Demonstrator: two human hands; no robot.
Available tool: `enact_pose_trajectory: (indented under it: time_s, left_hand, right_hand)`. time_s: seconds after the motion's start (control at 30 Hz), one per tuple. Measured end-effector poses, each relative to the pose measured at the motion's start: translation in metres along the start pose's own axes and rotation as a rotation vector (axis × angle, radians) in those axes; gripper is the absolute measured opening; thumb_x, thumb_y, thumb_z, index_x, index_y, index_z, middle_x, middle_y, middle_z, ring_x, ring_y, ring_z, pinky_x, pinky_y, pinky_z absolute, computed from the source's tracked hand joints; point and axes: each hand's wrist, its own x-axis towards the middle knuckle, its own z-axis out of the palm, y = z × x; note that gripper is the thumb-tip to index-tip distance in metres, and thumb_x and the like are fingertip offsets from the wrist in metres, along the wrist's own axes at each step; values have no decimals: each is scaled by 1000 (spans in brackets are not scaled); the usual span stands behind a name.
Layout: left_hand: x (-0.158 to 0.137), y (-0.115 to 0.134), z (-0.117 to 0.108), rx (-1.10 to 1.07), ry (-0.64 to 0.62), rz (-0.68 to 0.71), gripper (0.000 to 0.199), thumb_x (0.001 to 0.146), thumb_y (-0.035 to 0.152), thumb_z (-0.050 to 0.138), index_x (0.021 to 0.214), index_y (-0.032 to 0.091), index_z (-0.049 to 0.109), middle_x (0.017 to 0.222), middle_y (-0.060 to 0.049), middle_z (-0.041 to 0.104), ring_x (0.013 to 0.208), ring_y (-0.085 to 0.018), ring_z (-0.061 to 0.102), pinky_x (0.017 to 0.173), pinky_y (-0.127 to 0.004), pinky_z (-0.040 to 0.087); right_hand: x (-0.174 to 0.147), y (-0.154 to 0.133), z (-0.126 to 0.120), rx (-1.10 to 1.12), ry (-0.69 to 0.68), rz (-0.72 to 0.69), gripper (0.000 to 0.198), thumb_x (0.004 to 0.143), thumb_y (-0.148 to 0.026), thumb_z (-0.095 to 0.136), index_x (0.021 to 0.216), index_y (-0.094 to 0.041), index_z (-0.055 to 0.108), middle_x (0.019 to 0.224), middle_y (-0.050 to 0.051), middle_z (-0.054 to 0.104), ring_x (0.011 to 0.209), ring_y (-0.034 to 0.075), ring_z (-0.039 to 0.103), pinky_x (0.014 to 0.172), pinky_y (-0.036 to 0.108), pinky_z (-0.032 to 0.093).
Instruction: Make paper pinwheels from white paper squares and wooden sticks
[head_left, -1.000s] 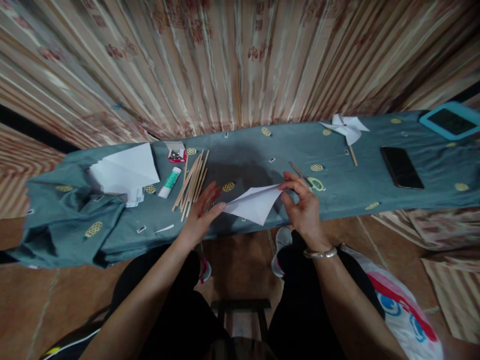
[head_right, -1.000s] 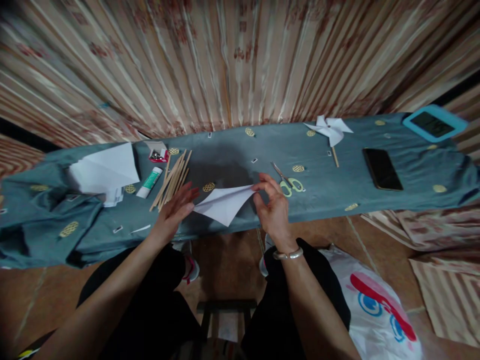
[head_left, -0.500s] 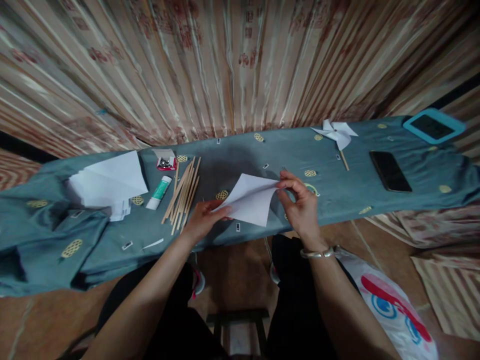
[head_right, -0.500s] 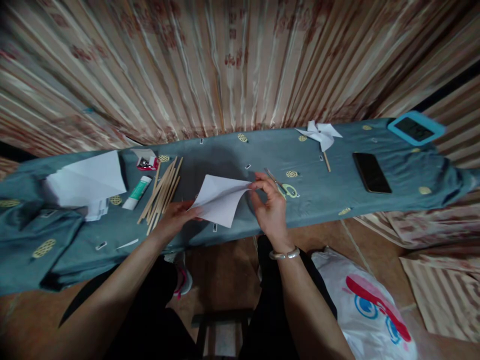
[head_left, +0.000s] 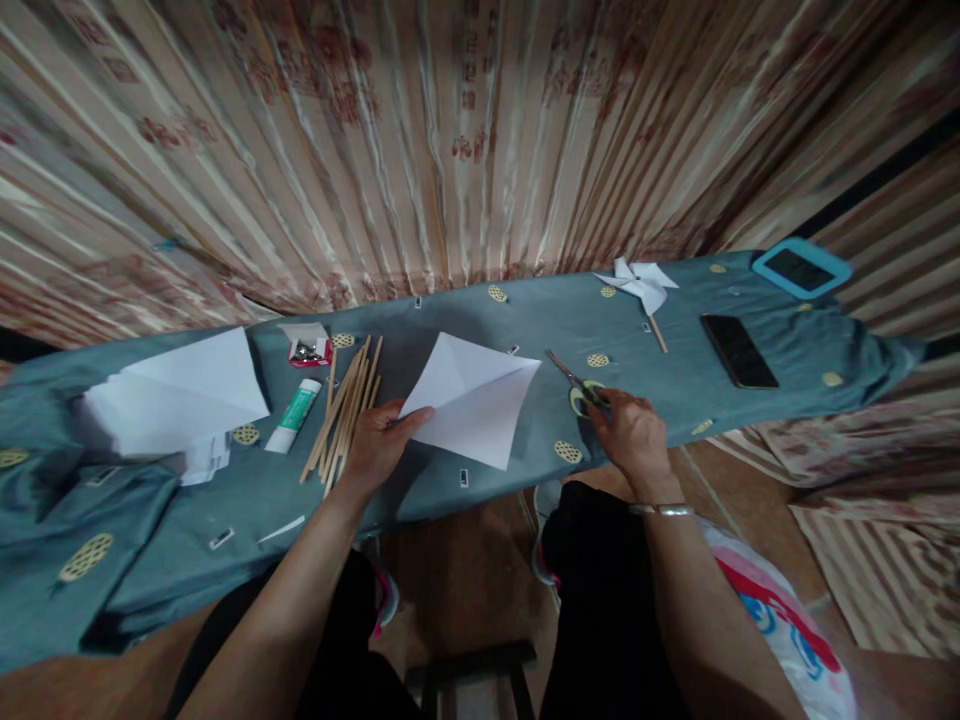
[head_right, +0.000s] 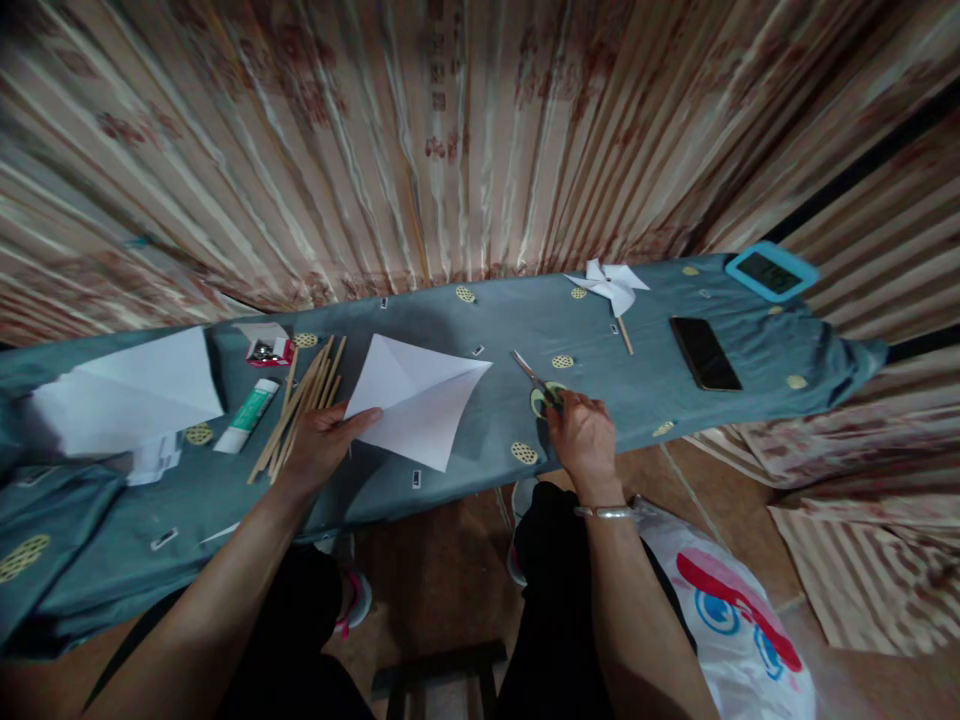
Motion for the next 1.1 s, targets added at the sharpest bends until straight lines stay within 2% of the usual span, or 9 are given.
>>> enact_pose_trajectory:
  time_s: [0.2, 0.4, 0.5, 0.57, 0.67, 0.77, 0.83, 0.93, 1.1]
  left_hand:
    - [4, 10, 0, -22, 83, 16, 34, 63, 51, 82, 74, 19, 77, 73, -3, 75, 73, -25, 69, 69, -32, 53]
    - [6, 17, 0, -51, 180, 1, 37, 63, 51, 83, 83, 21, 79, 86, -3, 79, 84, -27, 72, 80, -37, 57]
    - [6, 17, -2, -67, 210, 17, 38, 64, 51, 83, 87, 20, 79, 88, -3, 79, 88, -28, 72, 82, -38, 58]
    - [6, 17, -3, -65, 243, 44, 36, 67, 49, 81, 89, 20, 78, 89, -4, 78, 89, -27, 72, 83, -38, 58]
    - [6, 17, -7, -97, 274, 59, 31, 71, 47, 79, 88, 21, 78, 89, -3, 78, 87, -25, 72, 81, -37, 59]
    - [7, 19, -10, -190, 291, 44, 32, 72, 45, 79, 93, 20, 78, 91, -3, 77, 86, -24, 72, 81, -37, 60]
    - [8, 21, -13, -245, 313, 50, 35, 71, 44, 79, 95, 18, 78, 92, -3, 78, 86, -23, 72, 81, -37, 60]
    - [10, 22, -18, -239, 369, 74, 35, 71, 44, 78, 93, 16, 78, 90, -3, 78, 83, -23, 72, 80, -37, 60]
    - [12, 17, -30, -136, 407, 108, 35, 72, 46, 77, 91, 17, 78, 86, -4, 78, 80, -23, 71, 74, -35, 59]
  right_hand:
    - [9, -13, 3, -49, -18, -17, 25, 88, -24, 54, 106, -12, 67, 89, 17, 76, 82, 27, 70, 86, 39, 47]
    - [13, -31, -2, -76, -21, 19, 20, 87, -23, 56, 99, -14, 69, 82, 16, 75, 78, 26, 69, 74, 34, 46]
    - [10, -43, -8, 25, -48, 76, 25, 88, -27, 56, 104, -13, 69, 86, 17, 76, 79, 27, 70, 70, 34, 46]
    - [10, -50, -9, 244, -43, 139, 28, 87, -30, 58, 107, -15, 70, 91, 15, 77, 81, 27, 71, 71, 35, 48]
    - [12, -58, -6, 826, -84, 287, 30, 79, -40, 68, 99, -17, 71, 86, 10, 77, 76, 24, 71, 65, 33, 49]
    - [12, -67, -3, 1402, -292, 431, 36, 69, -47, 79, 93, -21, 71, 83, 6, 75, 70, 20, 69, 55, 28, 48]
    - [8, -75, -4, 1595, -430, 456, 39, 65, -47, 83, 94, -23, 72, 87, 4, 75, 72, 17, 68, 58, 27, 50]
    - [-2, -88, -10, 1641, -551, 361, 46, 70, -54, 80, 104, -25, 72, 88, 3, 74, 71, 15, 65, 62, 28, 52]
    - [-20, -99, -21, 1477, -719, 49, 52, 73, -59, 76, 112, -25, 73, 86, 4, 72, 71, 17, 62, 65, 31, 53]
